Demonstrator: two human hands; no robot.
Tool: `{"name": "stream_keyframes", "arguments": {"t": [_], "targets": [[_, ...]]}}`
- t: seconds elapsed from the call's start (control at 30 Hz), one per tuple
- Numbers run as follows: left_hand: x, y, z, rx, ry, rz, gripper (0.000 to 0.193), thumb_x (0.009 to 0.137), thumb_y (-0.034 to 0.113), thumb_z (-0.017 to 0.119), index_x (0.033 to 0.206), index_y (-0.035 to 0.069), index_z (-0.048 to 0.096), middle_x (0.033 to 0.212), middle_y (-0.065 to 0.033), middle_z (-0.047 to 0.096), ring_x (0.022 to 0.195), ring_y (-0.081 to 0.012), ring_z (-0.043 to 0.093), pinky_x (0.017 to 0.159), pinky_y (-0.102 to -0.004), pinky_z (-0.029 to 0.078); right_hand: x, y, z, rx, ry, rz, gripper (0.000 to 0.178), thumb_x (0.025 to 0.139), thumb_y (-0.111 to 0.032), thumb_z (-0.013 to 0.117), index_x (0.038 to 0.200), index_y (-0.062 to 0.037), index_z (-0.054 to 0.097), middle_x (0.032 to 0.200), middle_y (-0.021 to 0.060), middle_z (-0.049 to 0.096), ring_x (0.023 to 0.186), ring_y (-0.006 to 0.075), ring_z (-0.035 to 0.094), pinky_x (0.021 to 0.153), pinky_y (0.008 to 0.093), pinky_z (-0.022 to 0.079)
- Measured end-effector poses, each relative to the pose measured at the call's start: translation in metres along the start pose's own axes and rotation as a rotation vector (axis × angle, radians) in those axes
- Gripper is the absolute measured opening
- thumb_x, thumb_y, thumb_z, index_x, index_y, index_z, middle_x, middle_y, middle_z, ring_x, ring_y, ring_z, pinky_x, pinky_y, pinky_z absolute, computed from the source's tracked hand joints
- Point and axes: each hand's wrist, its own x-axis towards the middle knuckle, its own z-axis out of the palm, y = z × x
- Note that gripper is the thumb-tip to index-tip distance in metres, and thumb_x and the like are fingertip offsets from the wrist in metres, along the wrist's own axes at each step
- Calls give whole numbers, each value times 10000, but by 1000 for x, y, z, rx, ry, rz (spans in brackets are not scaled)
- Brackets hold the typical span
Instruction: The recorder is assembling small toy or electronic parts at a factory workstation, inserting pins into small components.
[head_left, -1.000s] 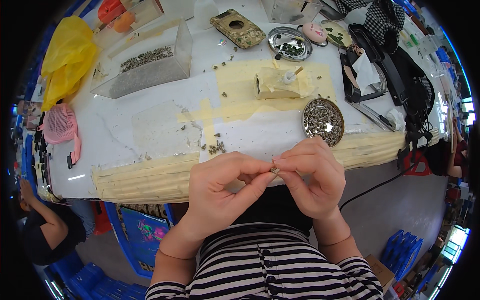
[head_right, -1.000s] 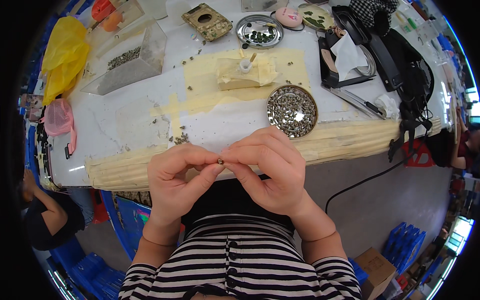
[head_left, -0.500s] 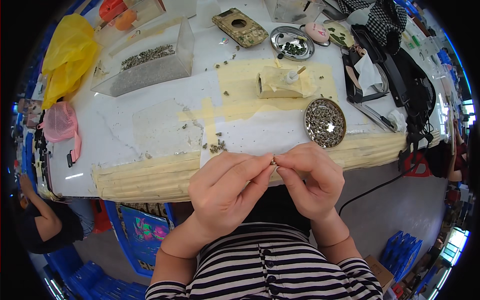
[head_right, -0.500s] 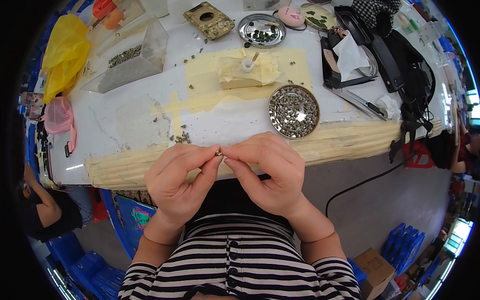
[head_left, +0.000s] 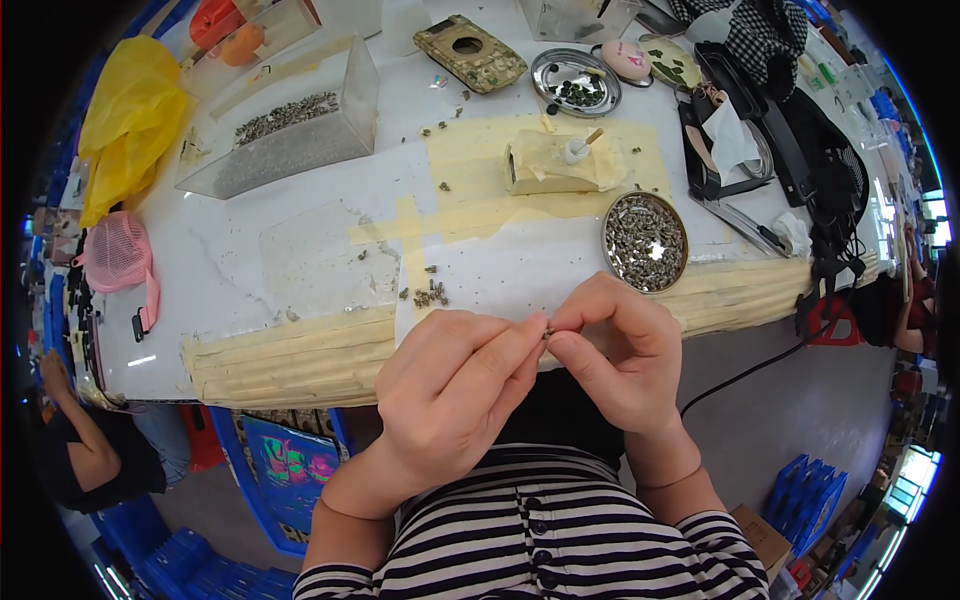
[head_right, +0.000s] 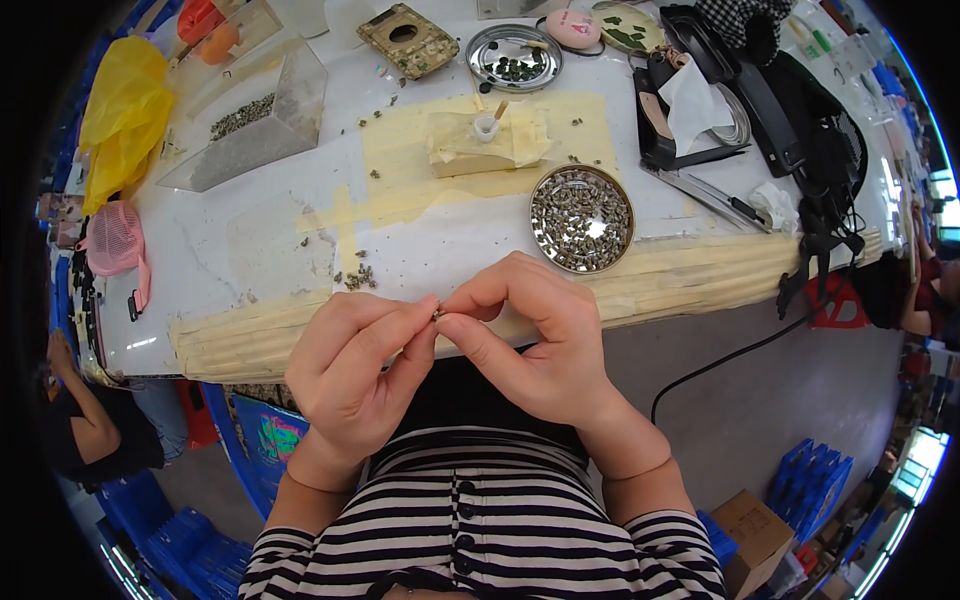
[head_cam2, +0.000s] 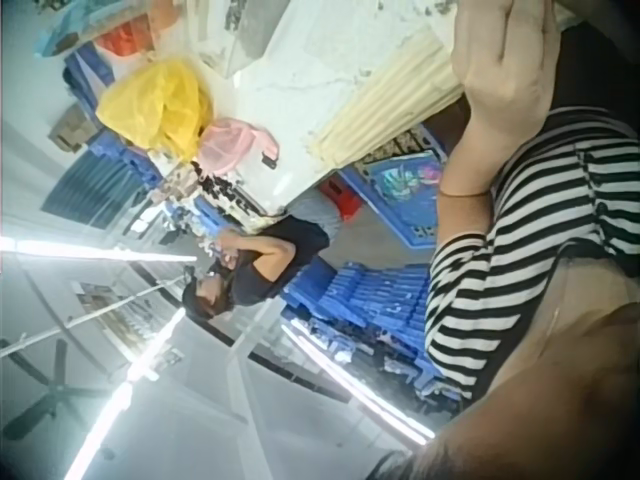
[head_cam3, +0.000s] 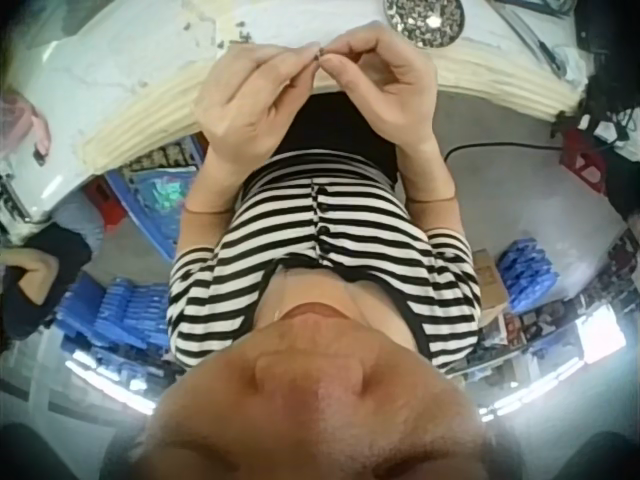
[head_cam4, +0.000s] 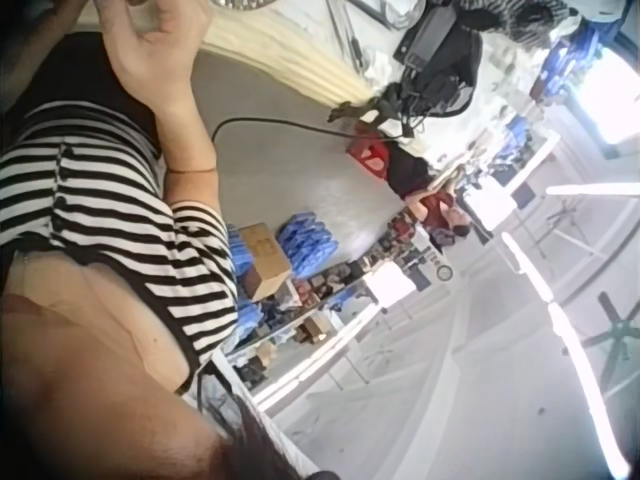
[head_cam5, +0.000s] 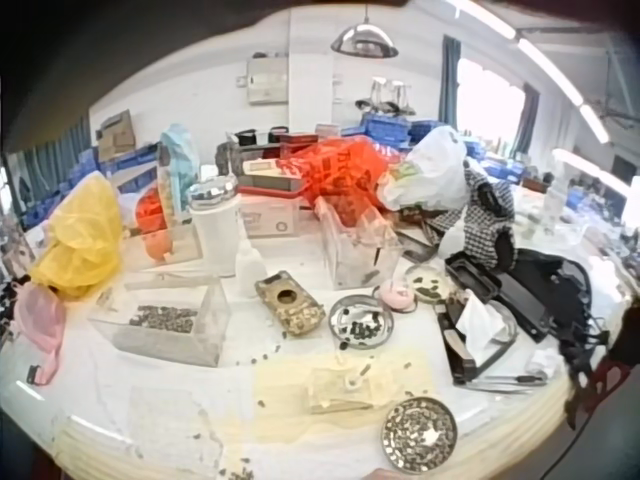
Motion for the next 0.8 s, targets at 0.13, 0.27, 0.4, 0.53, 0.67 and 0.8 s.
{"name": "stream_keyframes", "arguments": {"t": [0.13,0.27,0.4,0.53,0.67,0.8], "targets": [[0,2,0,8,-11,-26,296,704,-69,784,984,7,728,782,-76,647,658,-191,600,563,-277,463,-2,2,1,-19,14,0,66,875,-9,649,849,39,614,822,75,619,745,134,554,681,241,438],[1,1,-3,-65,-42,-43,336,693,-61,789,1017,0,727,797,-76,639,668,-212,610,558,-298,484,0,1,4,21,62,34,53,836,-8,700,820,-5,650,761,60,636,680,157,567,621,269,441],[0,0,-1,-128,-32,-115,305,720,-51,781,1014,14,737,796,-76,648,668,-195,613,559,-288,481,0,2,3,32,39,14,51,849,-8,683,827,-4,637,756,55,618,664,155,542,612,268,431],[-1,-1,-1,-212,-57,-197,283,749,-47,767,1022,26,745,809,-74,663,675,-169,620,569,-275,485,0,4,3,38,35,3,55,857,-18,681,830,-4,634,758,54,611,661,153,533,611,270,428],[0,-3,0,-286,-59,-222,263,767,-44,760,1020,24,746,822,-82,678,685,-154,626,588,-262,492,-1,4,3,48,36,-2,55,862,-25,679,835,-4,636,761,55,610,664,154,532,612,269,429],[3,-2,-1,-336,-72,-266,199,762,-57,751,955,-14,727,801,-90,677,702,-170,627,636,-260,474,-1,5,1,54,31,-3,48,866,-26,677,842,-6,641,765,54,611,665,153,532,614,269,430]]}}
